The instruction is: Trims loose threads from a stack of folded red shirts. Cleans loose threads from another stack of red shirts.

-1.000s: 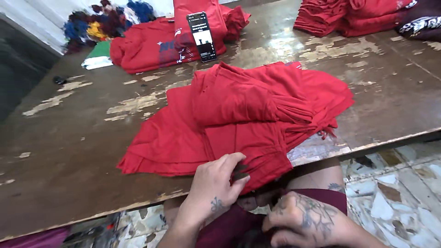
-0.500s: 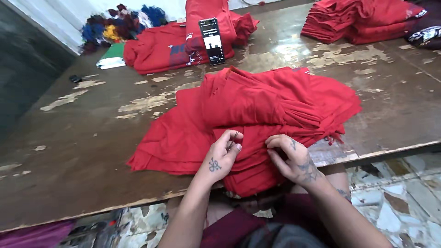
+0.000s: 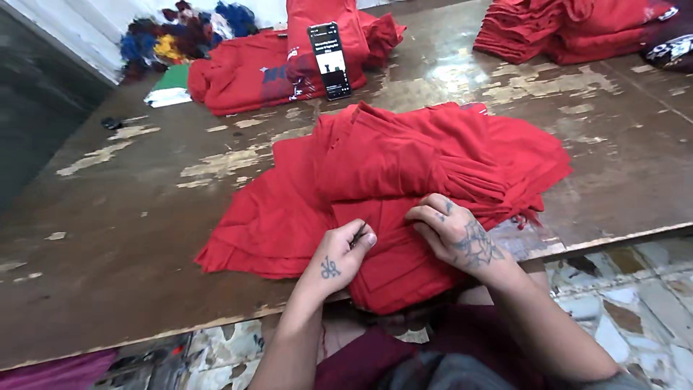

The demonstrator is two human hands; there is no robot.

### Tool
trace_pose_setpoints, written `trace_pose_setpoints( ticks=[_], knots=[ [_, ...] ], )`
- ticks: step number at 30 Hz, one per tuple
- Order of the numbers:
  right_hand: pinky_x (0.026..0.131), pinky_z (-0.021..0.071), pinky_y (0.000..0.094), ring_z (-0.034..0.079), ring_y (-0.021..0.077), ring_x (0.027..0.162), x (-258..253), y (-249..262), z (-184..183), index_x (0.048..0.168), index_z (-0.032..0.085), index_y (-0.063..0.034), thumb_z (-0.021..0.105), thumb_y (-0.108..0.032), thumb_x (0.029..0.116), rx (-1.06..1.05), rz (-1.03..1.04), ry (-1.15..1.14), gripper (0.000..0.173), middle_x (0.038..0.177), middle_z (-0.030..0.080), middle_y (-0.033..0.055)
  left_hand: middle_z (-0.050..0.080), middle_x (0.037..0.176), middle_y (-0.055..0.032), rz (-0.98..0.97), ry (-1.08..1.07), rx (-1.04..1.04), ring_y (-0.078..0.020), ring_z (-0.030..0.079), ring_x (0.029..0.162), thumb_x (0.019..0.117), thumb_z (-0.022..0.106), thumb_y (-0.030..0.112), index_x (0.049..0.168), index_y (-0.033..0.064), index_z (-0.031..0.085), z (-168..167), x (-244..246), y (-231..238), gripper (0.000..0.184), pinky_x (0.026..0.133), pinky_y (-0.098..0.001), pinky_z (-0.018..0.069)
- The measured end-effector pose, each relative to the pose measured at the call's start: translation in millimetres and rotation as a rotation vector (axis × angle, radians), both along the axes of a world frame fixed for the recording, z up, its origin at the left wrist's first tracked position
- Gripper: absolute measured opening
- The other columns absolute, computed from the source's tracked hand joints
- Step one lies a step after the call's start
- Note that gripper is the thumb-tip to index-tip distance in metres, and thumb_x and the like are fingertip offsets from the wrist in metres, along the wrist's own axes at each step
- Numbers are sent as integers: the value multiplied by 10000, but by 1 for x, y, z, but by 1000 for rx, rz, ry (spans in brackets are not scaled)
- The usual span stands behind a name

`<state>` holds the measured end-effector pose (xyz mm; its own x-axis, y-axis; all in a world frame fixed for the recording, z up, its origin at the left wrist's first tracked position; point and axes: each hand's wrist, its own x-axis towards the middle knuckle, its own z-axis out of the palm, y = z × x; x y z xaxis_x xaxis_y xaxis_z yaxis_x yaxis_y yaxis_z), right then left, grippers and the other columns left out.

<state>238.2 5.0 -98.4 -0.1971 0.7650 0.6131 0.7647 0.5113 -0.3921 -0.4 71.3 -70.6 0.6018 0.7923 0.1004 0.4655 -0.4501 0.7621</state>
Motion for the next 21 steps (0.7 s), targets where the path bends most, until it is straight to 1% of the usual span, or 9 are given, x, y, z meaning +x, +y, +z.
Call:
trace_pose_setpoints(
  ticks=[2,3,5,7,8,10,13,16,21],
  knots=[
    [763,592,375,716,265,860,-5,-1,4,1026,742,-53,567,-93,964,25,20,20,190,913,720,129,604,744,32,21,9,-18,4,531,667,1017,529,148,937,36,694,1,1,0,215,633,-190,438],
    [756,582,384,706,261,840,-8,-2,6,1026,730,-60,565,-129,971,24,38,18,187,895,713,118,602,743,35,24,5,-25,8,527,665,1015,530,149,939,36,696,1,1,0,215,628,-186,436],
    [777,559,449,706,281,859,-16,-3,6,1058,725,-83,589,-281,992,-1,51,-27,249,911,720,108,606,752,40,26,1,-37,11,529,668,1013,533,152,945,41,697,0,1,0,210,629,-182,435],
    [792,557,528,714,325,896,-25,2,1,1087,738,-113,620,-408,972,-20,18,-109,338,955,730,119,607,753,39,35,2,-52,7,533,668,1013,535,152,945,43,695,1,1,0,205,633,-189,440],
    [780,549,544,709,343,888,-30,5,-4,1055,747,-120,629,-393,967,-3,5,-129,310,951,728,127,607,751,38,42,5,-53,3,534,667,1013,537,153,944,43,696,2,2,-1,205,632,-193,441],
    [769,542,516,709,329,859,-32,11,-10,965,752,-109,610,-247,982,50,26,-83,199,923,734,120,603,750,39,45,15,-59,0,536,670,1016,536,158,946,43,693,4,2,-1,207,632,-198,440],
    [886,572,462,746,280,941,-16,6,-2,947,739,-56,548,-118,1013,19,132,32,211,973,771,113,604,760,34,30,8,-67,-4,536,682,1017,528,154,954,38,688,5,-1,0,208,646,-200,443],
    [886,558,448,733,280,959,-10,6,-2,950,720,-47,525,-128,1019,-6,175,46,222,984,760,119,598,754,43,38,4,-70,6,526,673,1015,536,163,956,43,690,4,-2,1,204,639,-193,436],
    [899,572,399,748,238,961,-11,9,-9,1008,795,-86,604,-184,1004,13,127,121,215,1006,784,87,590,752,54,67,-8,-129,8,528,682,1015,547,169,939,52,688,5,0,2,198,654,-199,439]
  ],
)
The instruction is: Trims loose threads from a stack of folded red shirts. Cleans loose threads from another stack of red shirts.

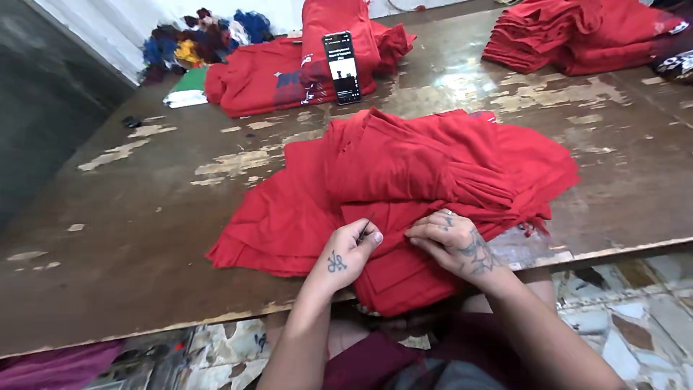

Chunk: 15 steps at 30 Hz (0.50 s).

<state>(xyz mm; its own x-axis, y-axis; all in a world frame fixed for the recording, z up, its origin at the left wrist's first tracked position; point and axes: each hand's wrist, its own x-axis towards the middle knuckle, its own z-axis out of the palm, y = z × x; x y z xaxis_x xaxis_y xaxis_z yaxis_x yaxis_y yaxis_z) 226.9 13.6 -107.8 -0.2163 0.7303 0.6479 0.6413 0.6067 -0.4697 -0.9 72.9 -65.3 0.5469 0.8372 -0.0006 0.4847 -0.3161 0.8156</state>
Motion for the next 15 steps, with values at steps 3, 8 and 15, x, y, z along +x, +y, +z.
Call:
trace_pose_setpoints(
  ticks=[3,8,15],
  knots=[
    [842,575,428,739,255,919,-8,2,-3,1038,812,-137,624,-218,992,11,-61,-51,209,987,775,82,581,741,60,-1,-10,-23,8,527,674,1015,554,167,938,56,683,0,0,2,186,649,-197,440],
    [757,568,468,727,288,835,-17,8,-7,936,765,-119,565,-152,989,78,-102,-158,209,890,752,92,580,740,66,-11,-28,-40,10,526,664,1010,562,165,936,62,682,-1,-1,4,175,640,-194,440],
    [929,537,399,724,227,985,11,1,3,991,722,-28,505,-160,1049,-124,141,55,261,1017,763,117,588,742,56,-24,2,26,6,524,665,1019,547,186,941,57,688,-3,-3,0,207,635,-191,435]
  ],
)
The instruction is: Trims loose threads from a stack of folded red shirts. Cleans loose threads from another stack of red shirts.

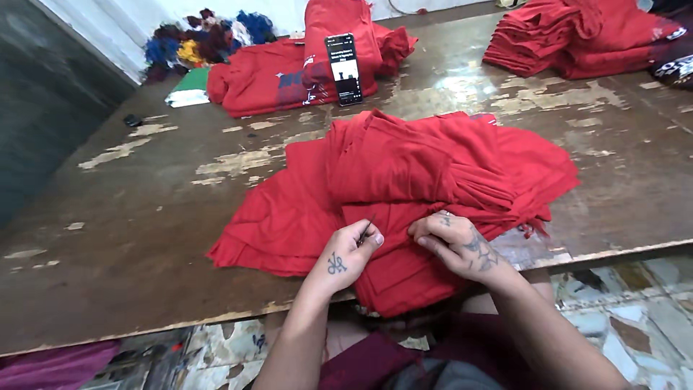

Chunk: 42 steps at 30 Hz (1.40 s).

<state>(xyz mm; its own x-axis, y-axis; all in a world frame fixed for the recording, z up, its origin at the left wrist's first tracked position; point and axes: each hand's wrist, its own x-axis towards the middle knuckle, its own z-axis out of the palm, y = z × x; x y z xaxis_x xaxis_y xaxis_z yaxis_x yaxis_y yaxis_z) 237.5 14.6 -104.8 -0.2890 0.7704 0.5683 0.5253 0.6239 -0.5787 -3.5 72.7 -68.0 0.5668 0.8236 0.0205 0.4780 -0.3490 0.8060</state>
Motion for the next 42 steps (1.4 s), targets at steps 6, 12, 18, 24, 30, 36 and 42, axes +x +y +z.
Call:
trace_pose_setpoints(
  ticks=[6,12,18,24,30,36,42],
  knots=[
    [987,530,362,712,198,1084,5,1,5,1042,726,-12,488,-180,1064,-94,55,35,291,1091,762,123,735,1059,-122,102,346,337,-298,718,920,995,568,314,1232,56,687,11,5,-18,370,768,-526,566],
    [955,528,353,707,197,1069,6,1,9,1053,704,-12,459,-201,1078,-104,65,15,310,1080,755,129,728,965,-109,-106,372,592,-297,729,831,961,585,219,1169,104,739,34,6,-32,283,654,-491,574],
    [957,535,381,717,207,1058,5,0,8,1046,718,-12,489,-182,1068,-88,70,28,287,1075,762,125,738,902,-83,-94,426,637,-288,731,748,975,578,175,1096,156,773,25,13,-24,230,580,-491,555],
    [970,556,405,738,219,1049,-8,0,-4,1008,788,-72,601,-199,1014,20,-72,19,226,1069,782,87,699,812,-86,-7,292,306,-251,660,706,936,647,323,1068,52,734,13,8,-12,314,646,-483,532],
    [799,570,436,734,255,897,-33,3,-19,996,802,-149,636,-260,982,193,-322,-189,200,971,772,59,624,710,-18,-18,223,178,-140,569,629,966,620,310,983,61,736,0,4,-1,275,608,-369,479],
    [827,558,421,736,236,880,-21,2,-10,947,741,-73,567,-172,1012,127,-204,-78,211,917,769,79,621,713,-2,-32,186,176,-95,548,624,974,621,313,976,61,730,0,1,0,275,608,-310,462],
    [876,548,413,734,231,904,-13,0,-7,983,735,-47,524,-153,1023,80,-131,-14,239,960,772,95,620,712,2,-25,175,185,-93,547,622,971,623,312,983,69,734,-1,1,0,268,605,-309,463]
  ],
)
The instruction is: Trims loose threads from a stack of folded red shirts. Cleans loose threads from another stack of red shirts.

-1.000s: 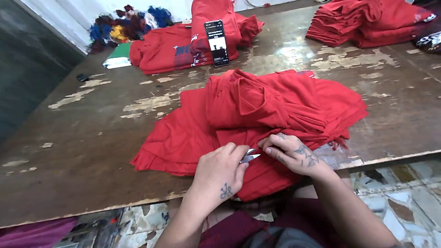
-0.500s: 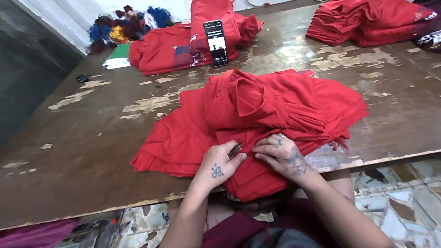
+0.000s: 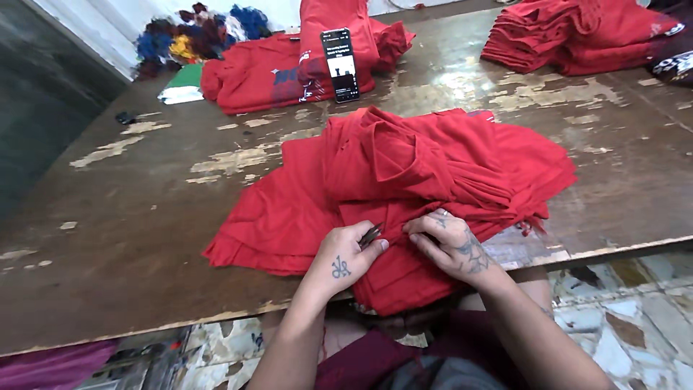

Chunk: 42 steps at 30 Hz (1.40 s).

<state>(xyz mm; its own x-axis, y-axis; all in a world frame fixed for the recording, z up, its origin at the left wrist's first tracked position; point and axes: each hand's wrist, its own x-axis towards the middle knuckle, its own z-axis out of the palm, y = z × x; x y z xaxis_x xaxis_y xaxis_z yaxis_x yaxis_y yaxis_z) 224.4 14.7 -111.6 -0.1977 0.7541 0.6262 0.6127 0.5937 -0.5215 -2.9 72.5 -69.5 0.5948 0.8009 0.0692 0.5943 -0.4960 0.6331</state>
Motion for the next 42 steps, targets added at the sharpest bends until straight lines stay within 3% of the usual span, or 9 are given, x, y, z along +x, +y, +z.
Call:
trace_pose_setpoints(
  ticks=[5,15,20,26,30,33,38,40,42],
  knots=[
    [917,535,410,731,240,994,5,-3,2,981,714,-32,503,-144,1016,-46,45,28,242,1024,772,121,732,1042,-100,115,99,260,-264,713,866,940,597,302,1242,75,688,14,3,-26,389,709,-487,569],
    [947,528,399,725,234,1041,6,-4,4,987,709,-30,496,-152,1028,-59,71,45,248,1048,770,124,734,882,-77,-103,180,555,-268,724,728,979,541,147,1115,163,778,19,13,-34,274,573,-438,559],
    [1023,529,360,711,235,1083,8,-19,0,965,703,14,520,-160,1037,15,54,234,263,1056,754,162,728,969,-76,-9,33,263,-226,692,788,939,623,270,1205,82,709,9,4,-24,337,659,-445,561],
    [935,538,457,739,240,949,-14,-21,1,990,805,-136,652,-213,991,65,-109,-27,172,980,780,82,648,736,0,34,-107,2,-55,576,636,982,592,213,1005,40,737,-7,-3,-6,226,619,-253,488],
    [799,520,498,695,285,808,-23,-1,-15,899,771,-151,602,-201,977,171,-167,-245,193,854,724,77,646,747,11,75,-62,-73,-54,572,654,992,584,219,1003,52,735,-2,0,-1,225,640,-265,482],
    [885,489,500,690,287,895,-15,-18,-4,935,674,-100,478,-194,1038,123,-47,-187,241,906,706,106,642,753,22,65,-78,-93,-38,561,653,990,583,215,1026,48,728,-2,-1,0,225,639,-250,474],
    [862,515,312,625,181,863,9,-113,9,830,578,-85,359,-389,1117,-77,456,74,472,800,591,81,622,744,-8,-175,-367,43,15,550,710,1023,584,344,809,9,684,-14,-23,-2,410,650,-158,452],
    [719,529,325,628,183,730,19,-119,10,748,582,-90,390,-520,1077,-71,334,7,574,694,585,70,618,756,-21,-151,-427,113,-4,568,743,1044,558,378,787,18,656,-11,-21,-4,454,679,-171,465],
    [789,573,406,689,242,876,29,-93,18,961,668,-63,368,-658,1027,-46,6,-106,670,884,686,131,694,894,-43,-81,-320,162,-40,612,791,1008,598,430,998,28,736,-3,-10,-11,425,708,-208,510]
  ],
)
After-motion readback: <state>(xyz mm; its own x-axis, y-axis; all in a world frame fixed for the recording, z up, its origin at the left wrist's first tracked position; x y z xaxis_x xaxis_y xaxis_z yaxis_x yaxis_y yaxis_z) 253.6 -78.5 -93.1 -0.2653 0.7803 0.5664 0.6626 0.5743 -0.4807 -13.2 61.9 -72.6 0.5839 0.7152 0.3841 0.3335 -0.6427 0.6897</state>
